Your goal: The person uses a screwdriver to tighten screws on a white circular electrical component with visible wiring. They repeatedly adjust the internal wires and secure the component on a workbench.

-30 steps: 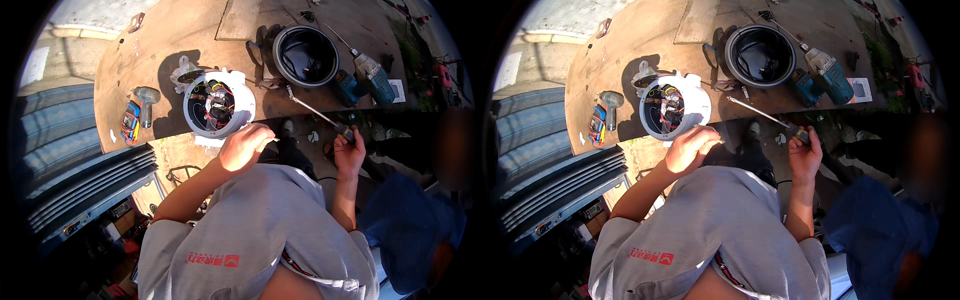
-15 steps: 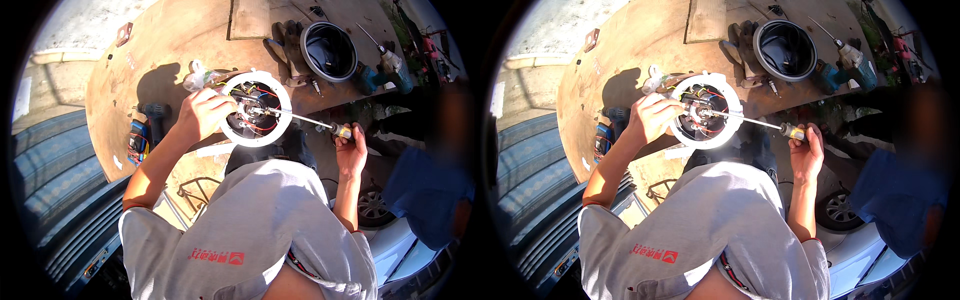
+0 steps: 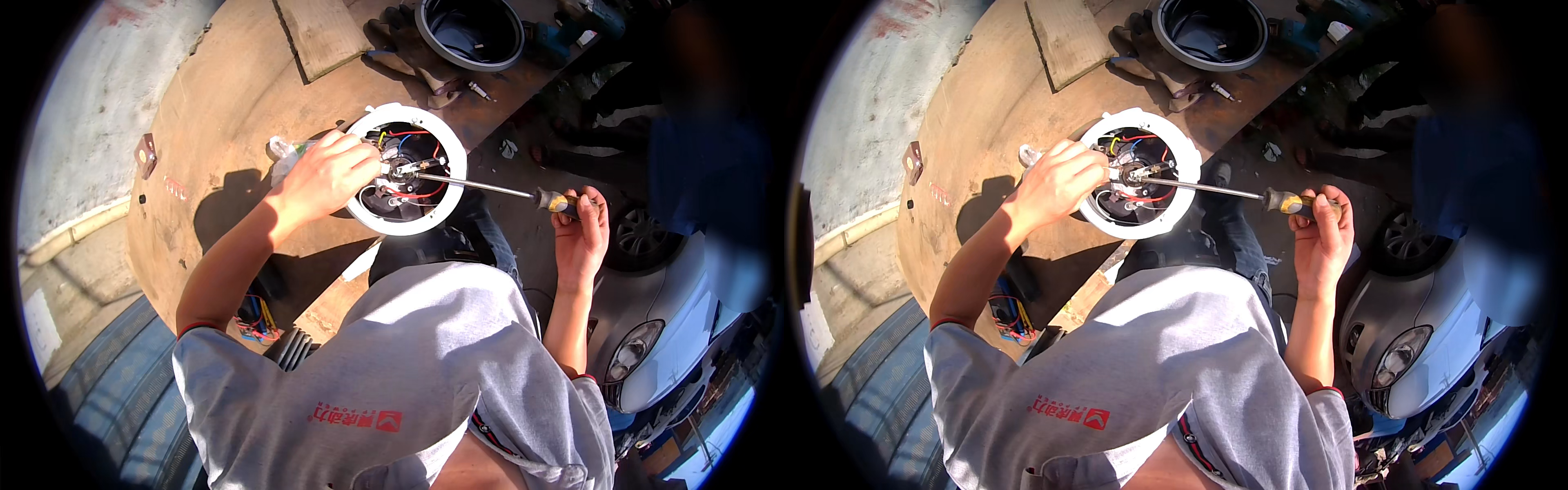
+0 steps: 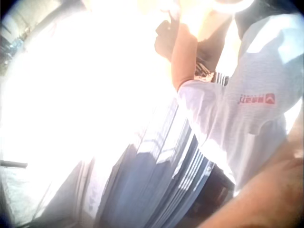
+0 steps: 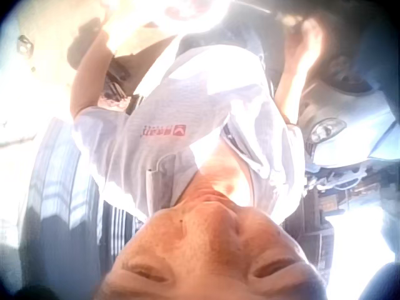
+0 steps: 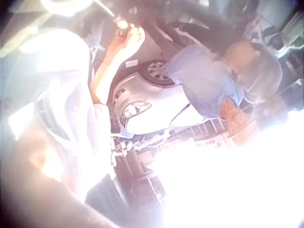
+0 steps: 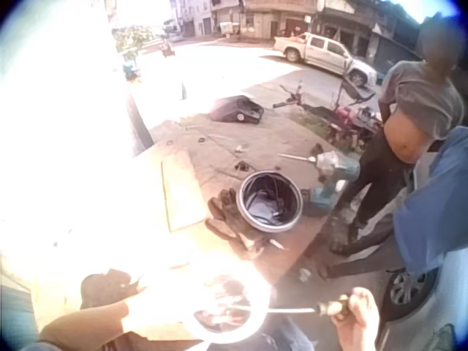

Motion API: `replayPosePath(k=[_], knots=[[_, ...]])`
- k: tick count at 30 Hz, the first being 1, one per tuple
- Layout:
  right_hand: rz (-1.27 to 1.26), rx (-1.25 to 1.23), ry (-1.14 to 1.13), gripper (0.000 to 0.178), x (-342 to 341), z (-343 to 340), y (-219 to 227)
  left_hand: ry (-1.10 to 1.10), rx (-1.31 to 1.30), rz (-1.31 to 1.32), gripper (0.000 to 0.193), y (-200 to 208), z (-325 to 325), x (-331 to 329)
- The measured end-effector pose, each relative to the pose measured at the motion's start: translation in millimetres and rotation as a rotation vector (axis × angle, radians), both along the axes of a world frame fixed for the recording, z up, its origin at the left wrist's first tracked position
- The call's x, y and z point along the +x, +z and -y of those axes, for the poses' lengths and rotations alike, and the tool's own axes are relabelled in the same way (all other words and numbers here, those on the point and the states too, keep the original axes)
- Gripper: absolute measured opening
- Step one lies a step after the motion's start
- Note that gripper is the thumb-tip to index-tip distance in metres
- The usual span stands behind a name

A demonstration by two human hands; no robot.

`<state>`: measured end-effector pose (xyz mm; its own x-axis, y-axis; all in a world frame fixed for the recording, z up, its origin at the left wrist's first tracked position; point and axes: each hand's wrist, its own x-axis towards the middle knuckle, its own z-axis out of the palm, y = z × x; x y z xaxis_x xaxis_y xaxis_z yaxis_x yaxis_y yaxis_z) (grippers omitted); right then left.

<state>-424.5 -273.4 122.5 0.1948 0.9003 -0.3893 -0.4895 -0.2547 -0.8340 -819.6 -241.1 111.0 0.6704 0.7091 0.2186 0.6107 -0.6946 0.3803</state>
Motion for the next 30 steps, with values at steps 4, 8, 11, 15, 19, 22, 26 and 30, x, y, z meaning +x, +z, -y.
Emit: replayPosePath(k=[4, 8, 11, 15, 19, 22, 26, 30], knots=[[0.034, 0.047, -0.024, 0.022, -9, 11, 4, 0.063, -0.084, 0.093, 0.018, 2, 1, -1], [0.057, 0.063, -0.046, 0.023, -18, 15, 8, 0.11, -0.149, 0.108, 0.013, 17, 4, 2], [0.072, 0.069, -0.053, 0.023, -22, 15, 11, 0.141, -0.214, 0.115, 0.014, 24, 6, 3], [0.078, 0.082, -0.045, 0.023, -25, 14, 11, 0.112, -0.237, 0.169, 0.014, 19, 4, -2], [0.09, 0.089, -0.046, 0.022, -28, 12, 12, 0.092, -0.257, 0.186, 0.013, 19, 4, -4], [0.104, 0.093, -0.049, 0.023, -29, 12, 12, 0.088, -0.274, 0.188, 0.012, 18, 4, -5], [0.116, 0.1, -0.028, 0.023, -30, 10, 12, 0.072, -0.281, 0.168, 0.011, 17, 2, -5], [0.163, 0.101, -0.032, 0.024, -34, 7, 16, 0.076, -0.273, 0.129, 0.014, 16, -1, -3]])
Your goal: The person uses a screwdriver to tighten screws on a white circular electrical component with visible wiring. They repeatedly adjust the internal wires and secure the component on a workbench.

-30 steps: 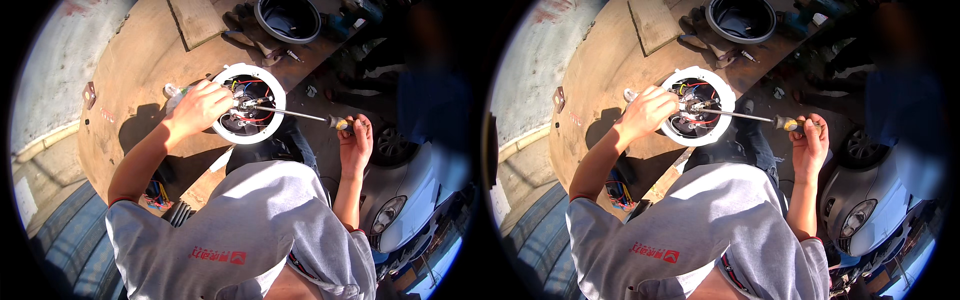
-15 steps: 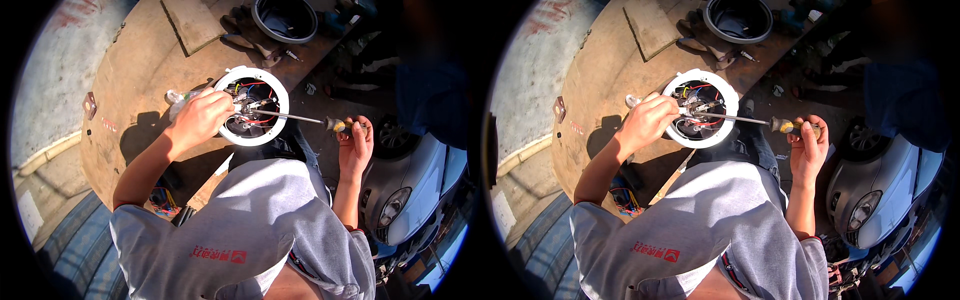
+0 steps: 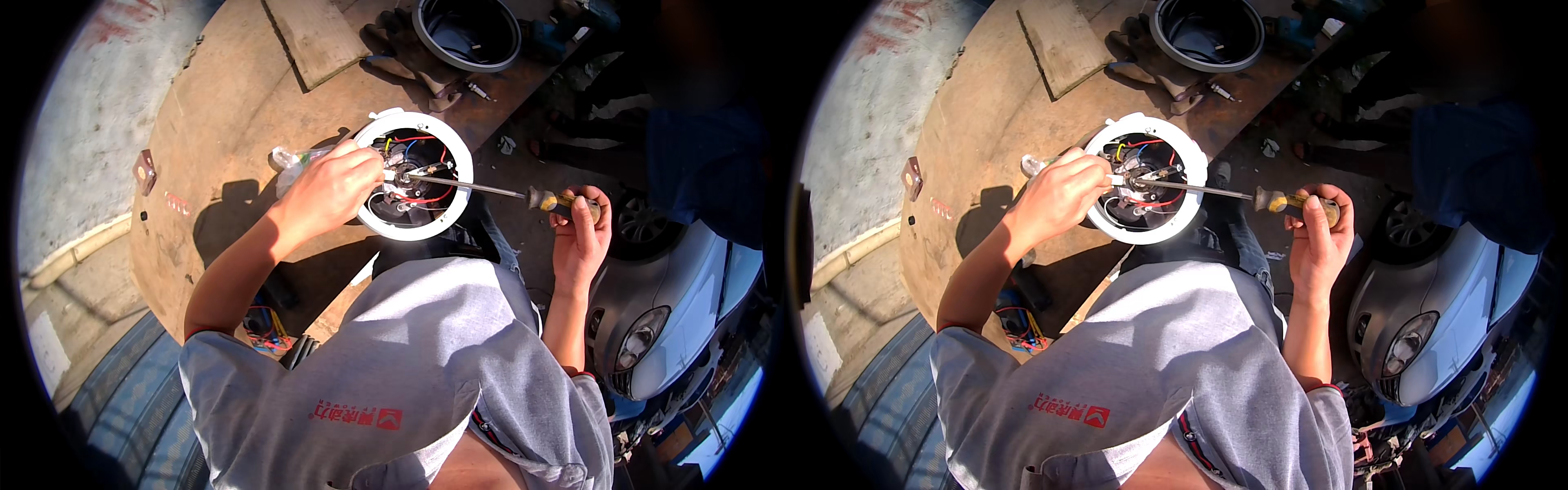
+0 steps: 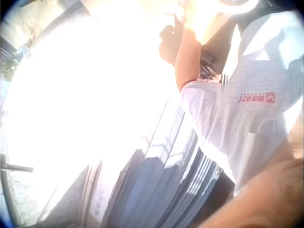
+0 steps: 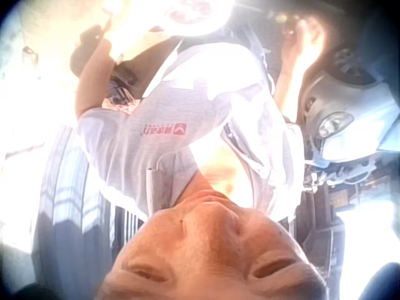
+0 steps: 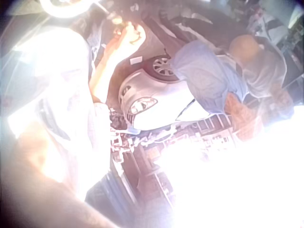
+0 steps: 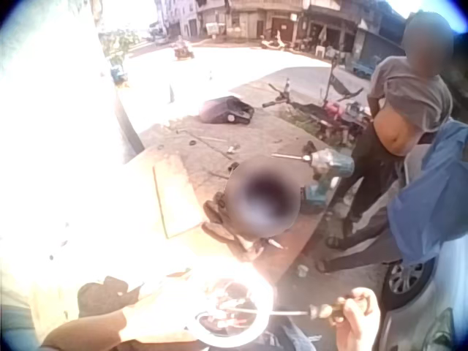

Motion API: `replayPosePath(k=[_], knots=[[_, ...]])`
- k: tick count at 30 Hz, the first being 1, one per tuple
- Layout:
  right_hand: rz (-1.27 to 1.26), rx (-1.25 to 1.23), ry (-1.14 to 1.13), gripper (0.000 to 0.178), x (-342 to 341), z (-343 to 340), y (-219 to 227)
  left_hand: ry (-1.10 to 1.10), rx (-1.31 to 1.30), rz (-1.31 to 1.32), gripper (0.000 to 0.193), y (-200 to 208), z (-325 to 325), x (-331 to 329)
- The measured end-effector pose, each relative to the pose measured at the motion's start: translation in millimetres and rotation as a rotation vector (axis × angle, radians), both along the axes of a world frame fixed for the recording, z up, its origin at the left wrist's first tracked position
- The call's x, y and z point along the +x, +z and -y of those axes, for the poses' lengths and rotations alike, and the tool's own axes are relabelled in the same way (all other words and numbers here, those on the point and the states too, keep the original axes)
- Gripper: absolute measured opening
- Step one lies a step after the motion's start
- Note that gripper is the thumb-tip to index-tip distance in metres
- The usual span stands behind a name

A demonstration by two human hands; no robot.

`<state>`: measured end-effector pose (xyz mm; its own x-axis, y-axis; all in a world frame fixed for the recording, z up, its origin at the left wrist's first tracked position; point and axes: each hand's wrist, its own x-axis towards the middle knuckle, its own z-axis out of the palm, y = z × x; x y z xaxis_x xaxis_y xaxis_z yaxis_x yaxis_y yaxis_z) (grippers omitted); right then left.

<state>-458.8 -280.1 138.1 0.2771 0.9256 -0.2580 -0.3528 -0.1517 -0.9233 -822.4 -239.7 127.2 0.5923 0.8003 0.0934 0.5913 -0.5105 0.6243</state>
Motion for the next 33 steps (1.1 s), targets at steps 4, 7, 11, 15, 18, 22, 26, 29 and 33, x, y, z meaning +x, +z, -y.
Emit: replayPosePath(k=[4, 7, 11, 15, 18, 22, 26, 29, 33], knots=[[0.043, 0.018, 0.01, 0.025, -2, -1, 1, 0.006, 0.001, -0.009, 0.013, -2, -1, 2], [0.064, 0.018, 0.0, 0.025, -6, -2, 6, 0.009, -0.001, -0.044, 0.013, 0, -1, 1], [0.011, 0.032, 0.014, 0.024, -4, -3, 8, 0.133, -0.067, -0.023, 0.014, 3, 4, 2], [-0.025, 0.02, -0.008, 0.024, -2, -2, 8, 0.123, -0.118, -0.008, 0.015, -2, 7, -7], [-0.038, 0.017, -0.003, 0.024, 0, 0, 8, 0.067, -0.044, 0.075, 0.015, -6, 6, -11], [-0.035, 0.021, 0.022, 0.024, 1, 2, 7, -0.017, -0.04, 0.044, 0.016, 0, 4, -11], [-0.015, 0.011, 0.025, 0.025, -1, 1, 8, -0.023, -0.07, 0.048, 0.018, 1, 3, -9], [0.0, 0.002, 0.021, 0.025, -2, 1, 9, -0.029, -0.067, 0.055, 0.02, -2, 1, -10], [0.002, 0.003, 0.024, 0.024, -1, 2, 7, -0.021, -0.068, 0.057, 0.022, -4, 0, -10]])
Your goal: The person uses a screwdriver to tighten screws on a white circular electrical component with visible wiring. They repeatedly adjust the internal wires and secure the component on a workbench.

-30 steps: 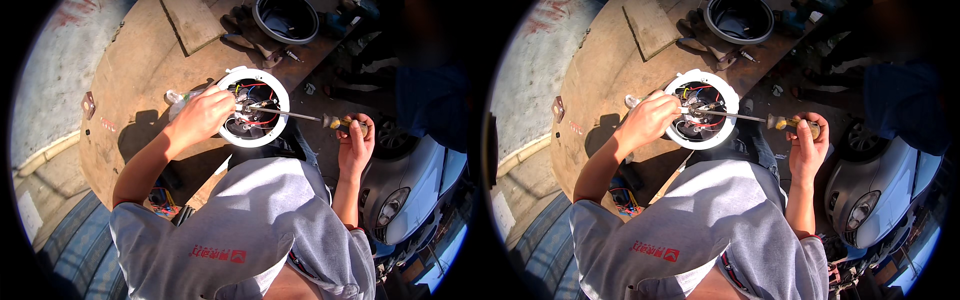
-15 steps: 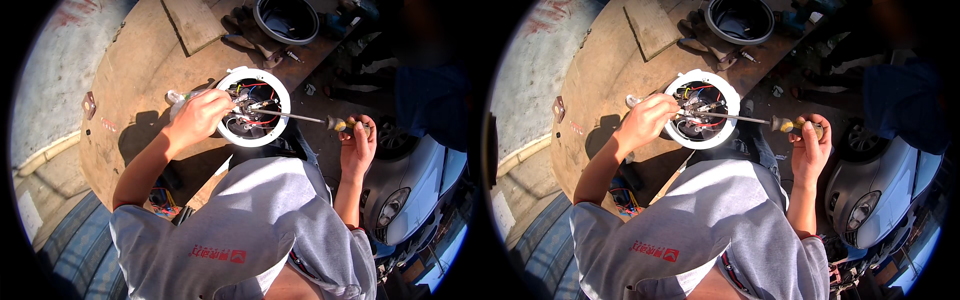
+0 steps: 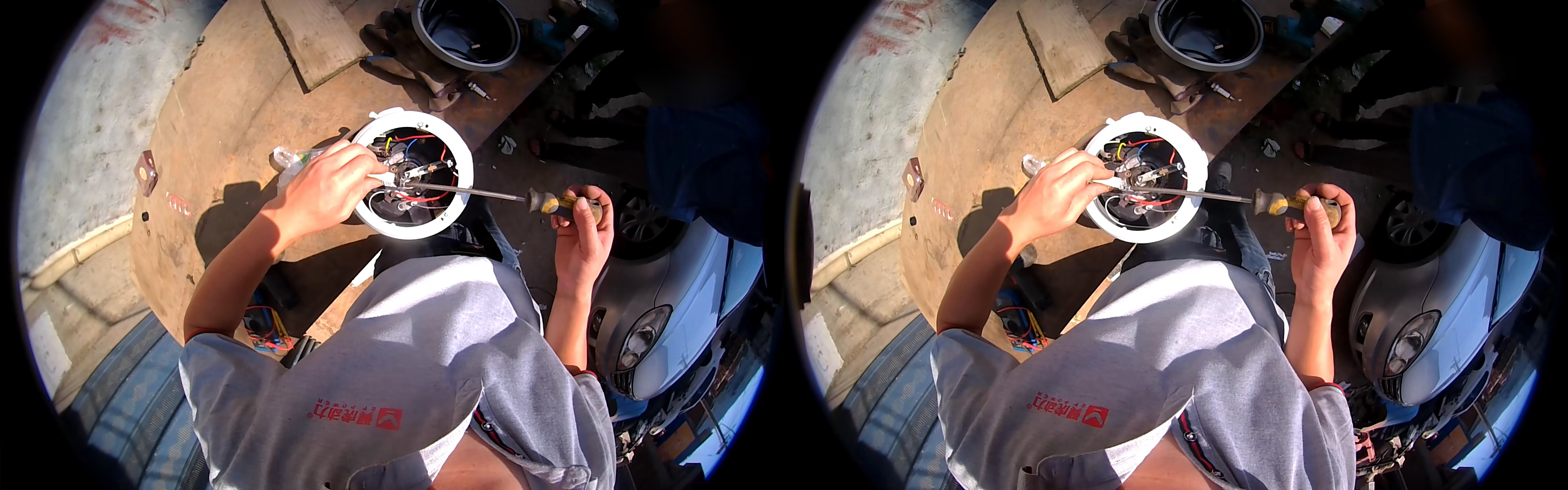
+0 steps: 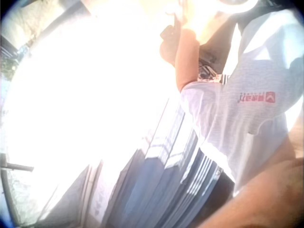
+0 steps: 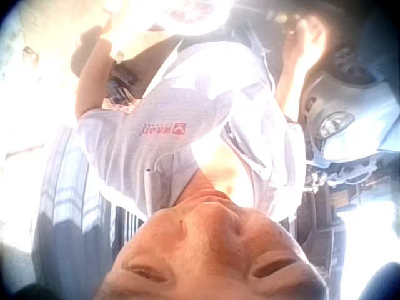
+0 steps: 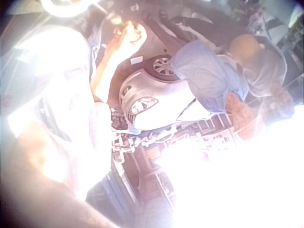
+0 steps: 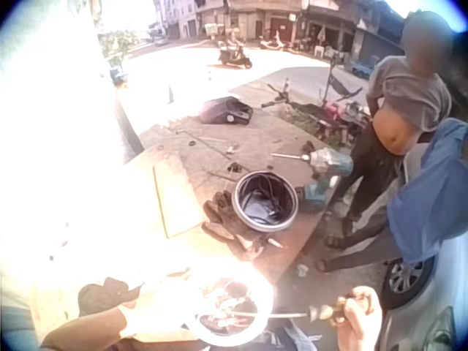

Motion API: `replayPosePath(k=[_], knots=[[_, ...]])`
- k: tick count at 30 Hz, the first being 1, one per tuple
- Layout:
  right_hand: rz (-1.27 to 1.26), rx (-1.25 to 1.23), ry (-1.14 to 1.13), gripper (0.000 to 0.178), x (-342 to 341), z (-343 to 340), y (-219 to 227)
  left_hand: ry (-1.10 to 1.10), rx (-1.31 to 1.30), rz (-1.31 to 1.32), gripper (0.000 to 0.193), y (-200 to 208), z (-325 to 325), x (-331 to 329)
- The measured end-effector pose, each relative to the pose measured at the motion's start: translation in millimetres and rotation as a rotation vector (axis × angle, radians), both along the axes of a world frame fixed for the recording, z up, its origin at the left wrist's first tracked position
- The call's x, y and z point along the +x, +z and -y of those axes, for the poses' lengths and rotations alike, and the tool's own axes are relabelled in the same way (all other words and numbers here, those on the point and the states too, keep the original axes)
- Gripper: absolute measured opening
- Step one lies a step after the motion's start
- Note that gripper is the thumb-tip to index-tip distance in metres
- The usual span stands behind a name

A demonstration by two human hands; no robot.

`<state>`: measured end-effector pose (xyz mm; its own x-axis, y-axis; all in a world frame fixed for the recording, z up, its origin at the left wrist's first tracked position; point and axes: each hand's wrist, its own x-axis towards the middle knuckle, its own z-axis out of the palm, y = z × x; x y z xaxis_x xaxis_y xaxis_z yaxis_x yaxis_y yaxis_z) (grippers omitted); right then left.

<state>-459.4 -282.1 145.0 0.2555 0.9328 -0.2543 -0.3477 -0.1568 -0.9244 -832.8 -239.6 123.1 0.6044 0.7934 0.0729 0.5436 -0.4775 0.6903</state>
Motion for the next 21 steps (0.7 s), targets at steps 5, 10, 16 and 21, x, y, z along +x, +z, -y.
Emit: replayPosePath(k=[5, 10, 16, 21], knots=[[0.013, 0.008, 0.013, 0.024, 1, 0, 0, 0.02, -0.028, -0.014, 0.023, 1, -1, 3], [0.147, 0.087, 0.018, 0.025, -7, 0, 15, -0.005, 0.01, -0.036, 0.026, 10, -5, 11], [0.441, 0.348, 0.111, 0.029, -13, 5, 38, -0.094, 0.048, -0.127, 0.024, 6, -21, 15], [0.659, 0.572, 0.202, 0.031, -25, 11, 59, -0.113, -0.008, -0.124, 0.016, 8, -32, 18]])
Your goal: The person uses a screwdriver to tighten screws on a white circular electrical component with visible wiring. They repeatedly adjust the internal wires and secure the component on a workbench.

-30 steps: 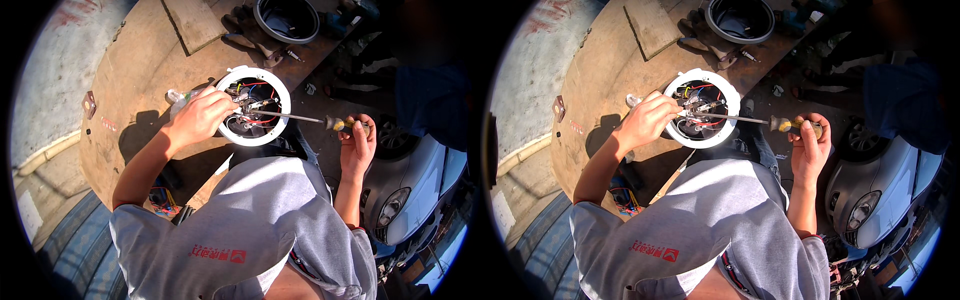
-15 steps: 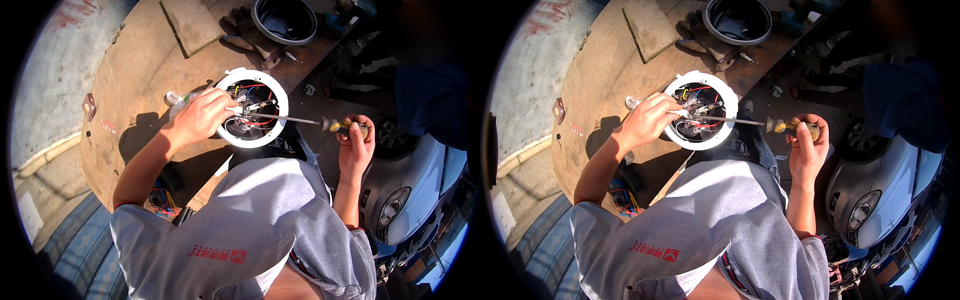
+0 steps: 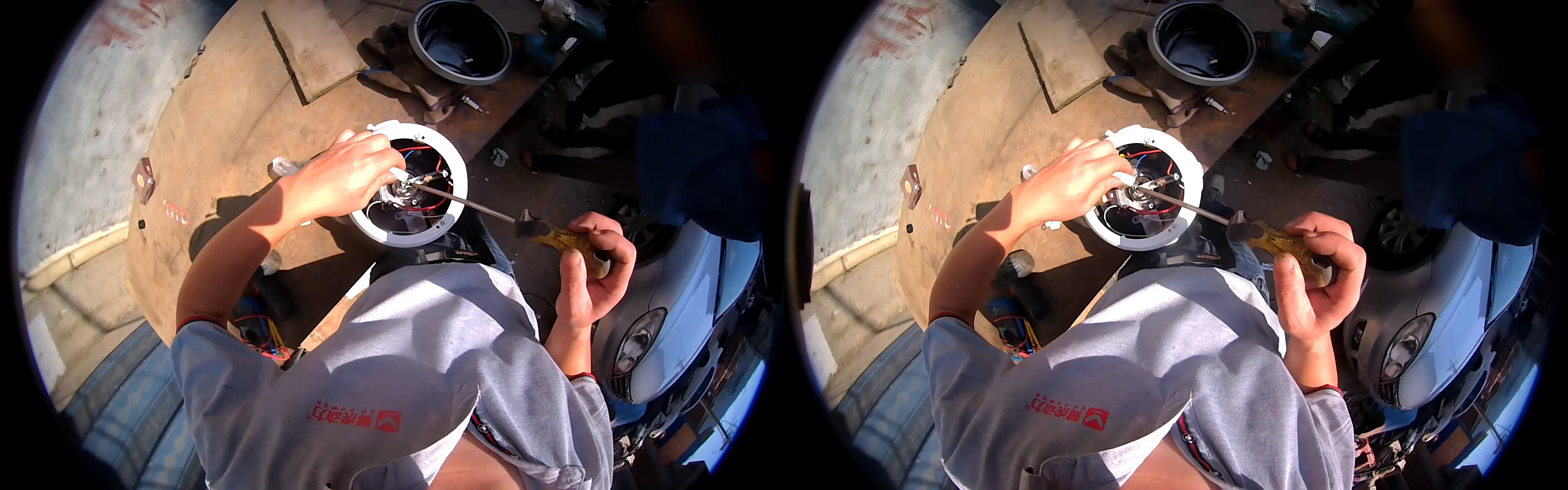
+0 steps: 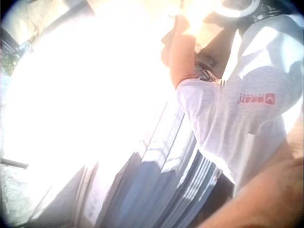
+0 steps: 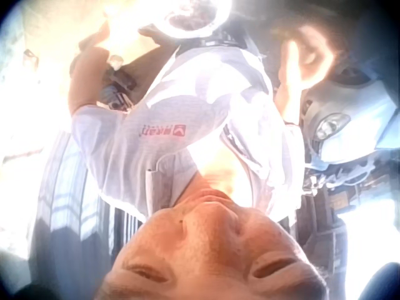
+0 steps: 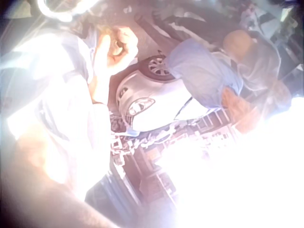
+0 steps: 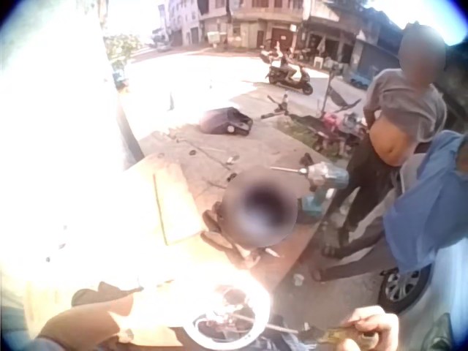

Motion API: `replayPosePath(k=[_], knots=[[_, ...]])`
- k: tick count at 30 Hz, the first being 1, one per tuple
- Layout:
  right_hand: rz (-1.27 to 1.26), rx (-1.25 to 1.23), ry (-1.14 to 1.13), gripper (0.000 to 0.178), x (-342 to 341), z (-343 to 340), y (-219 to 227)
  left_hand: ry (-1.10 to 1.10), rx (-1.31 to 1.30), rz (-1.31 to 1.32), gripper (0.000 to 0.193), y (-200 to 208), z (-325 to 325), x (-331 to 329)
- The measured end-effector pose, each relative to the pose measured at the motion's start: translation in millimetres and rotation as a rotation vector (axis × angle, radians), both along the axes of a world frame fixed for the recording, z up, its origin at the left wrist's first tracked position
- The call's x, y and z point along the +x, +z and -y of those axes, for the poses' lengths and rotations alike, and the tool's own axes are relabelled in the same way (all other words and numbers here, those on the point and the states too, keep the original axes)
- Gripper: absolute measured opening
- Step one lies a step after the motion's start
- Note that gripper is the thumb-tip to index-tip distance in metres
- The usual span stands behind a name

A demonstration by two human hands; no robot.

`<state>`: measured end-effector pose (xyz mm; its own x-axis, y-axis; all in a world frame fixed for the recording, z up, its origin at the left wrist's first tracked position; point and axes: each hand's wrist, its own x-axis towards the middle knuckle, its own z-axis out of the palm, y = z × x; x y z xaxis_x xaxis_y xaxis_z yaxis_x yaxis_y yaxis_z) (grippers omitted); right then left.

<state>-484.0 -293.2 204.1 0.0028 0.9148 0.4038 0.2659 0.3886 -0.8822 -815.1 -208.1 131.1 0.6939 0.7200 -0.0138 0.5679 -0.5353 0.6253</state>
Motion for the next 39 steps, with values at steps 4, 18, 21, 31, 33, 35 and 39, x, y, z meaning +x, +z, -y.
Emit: replayPosePath(k=[4, 18, 21, 31, 33, 35, 39], knots=[[0.127, 0.075, 0.085, 0.034, -4, 2, 14, -0.029, -0.052, -0.01, 0.017, -2, -3, -1], [0.277, 0.13, 0.163, 0.037, -41, -14, 8, -0.091, 0.139, -0.102, 0.007, -15, -4, 7], [0.274, 0.153, 0.177, 0.037, -49, -16, 6, -0.018, 0.143, -0.113, 0.007, -13, 6, 6], [0.329, 0.193, 0.224, 0.039, -65, -25, 8, 0.118, 0.145, -0.248, 0.01, -18, 15, 10], [0.352, 0.198, 0.231, 0.039, -68, -27, 8, 0.125, 0.135, -0.267, 0.01, -19, 14, 12], [0.352, 0.202, 0.228, 0.039, -70, -29, 9, 0.136, 0.146, -0.263, 0.011, -22, 12, 14], [0.355, 0.227, 0.252, 0.039, -74, -34, 14, 0.158, 0.156, -0.2, 0.011, -29, 11, 11]])
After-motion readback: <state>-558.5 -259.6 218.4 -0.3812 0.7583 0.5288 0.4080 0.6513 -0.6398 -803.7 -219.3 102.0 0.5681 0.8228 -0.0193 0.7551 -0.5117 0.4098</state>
